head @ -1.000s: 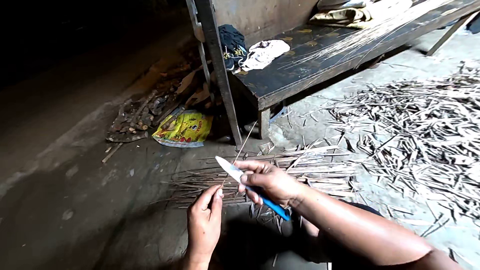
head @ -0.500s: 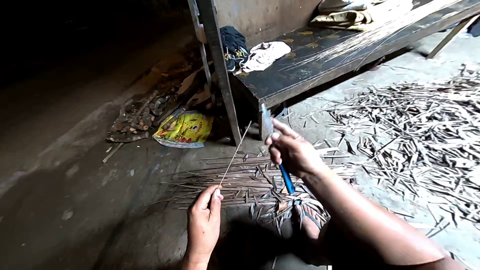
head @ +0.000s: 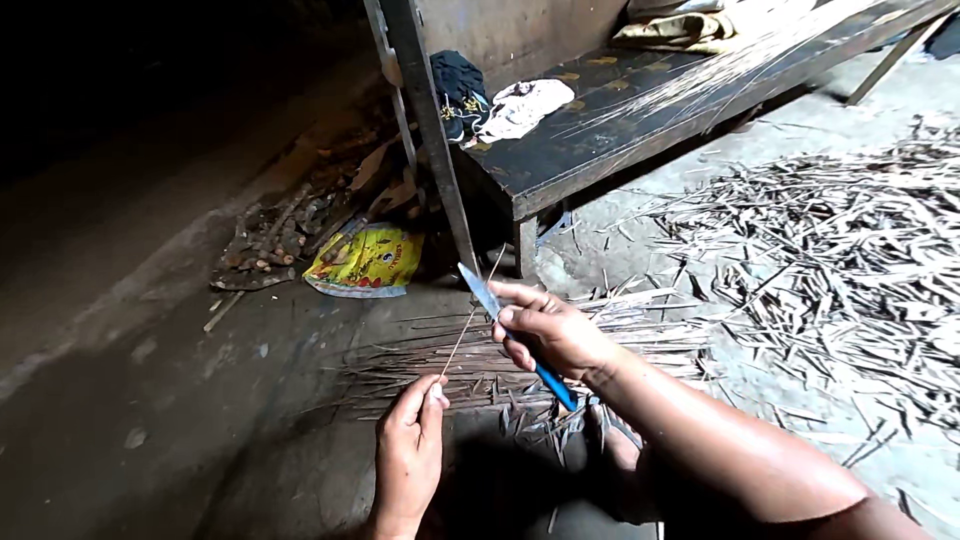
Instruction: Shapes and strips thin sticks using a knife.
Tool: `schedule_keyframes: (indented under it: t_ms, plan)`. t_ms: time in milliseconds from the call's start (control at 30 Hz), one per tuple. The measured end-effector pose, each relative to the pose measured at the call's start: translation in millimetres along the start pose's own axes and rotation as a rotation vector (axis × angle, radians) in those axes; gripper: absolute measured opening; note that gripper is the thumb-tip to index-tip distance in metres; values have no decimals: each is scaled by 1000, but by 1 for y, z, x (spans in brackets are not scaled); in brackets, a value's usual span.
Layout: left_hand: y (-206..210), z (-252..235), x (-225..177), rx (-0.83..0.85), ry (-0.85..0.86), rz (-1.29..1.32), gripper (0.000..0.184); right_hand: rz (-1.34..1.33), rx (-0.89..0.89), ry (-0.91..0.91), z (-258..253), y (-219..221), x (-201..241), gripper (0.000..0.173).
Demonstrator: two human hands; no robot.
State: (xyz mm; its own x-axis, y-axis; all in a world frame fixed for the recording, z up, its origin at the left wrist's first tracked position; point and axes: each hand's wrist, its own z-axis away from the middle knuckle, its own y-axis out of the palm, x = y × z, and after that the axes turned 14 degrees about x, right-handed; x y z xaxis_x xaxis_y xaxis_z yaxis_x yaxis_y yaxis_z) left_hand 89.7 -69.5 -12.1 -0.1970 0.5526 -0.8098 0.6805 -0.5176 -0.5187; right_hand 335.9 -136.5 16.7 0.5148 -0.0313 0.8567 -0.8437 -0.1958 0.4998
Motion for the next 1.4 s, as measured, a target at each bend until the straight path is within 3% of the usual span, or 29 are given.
schedule_keyframes:
  t_ms: [133,200,500,567,667,800,1067,1233,1400]
  plan:
    - [-1,0,-3,1,9,11,25,16,153,108,4,19,-24,45]
    - [-2,1,-3,5,11,16,25,21,144,96,3,17,-23,45]
    - [-3,1,0,-10,-30,0,24,-31,-391,-240,0,-42,35,46]
    - [-2,0,0,-32,-42,12,23,36,-310,-207,3,-34,29,50]
    - [1,-2,-2,-38,-34,35,23,84,-17,1,5,-5,1,56]
    - [3,-4,-4,-12,-6,52,23,40,217,138,3,21,-34,48]
    - [-1,1,-3,24,-22,58,25,2,83,29,-4,5,-15,48]
    - [-3,0,-5,25,-12,55,25,13,204,106,0,19,-29,43]
    - [-3,2,-3,40,-42,52,25,46,-80,-26,-3,-22,15,45]
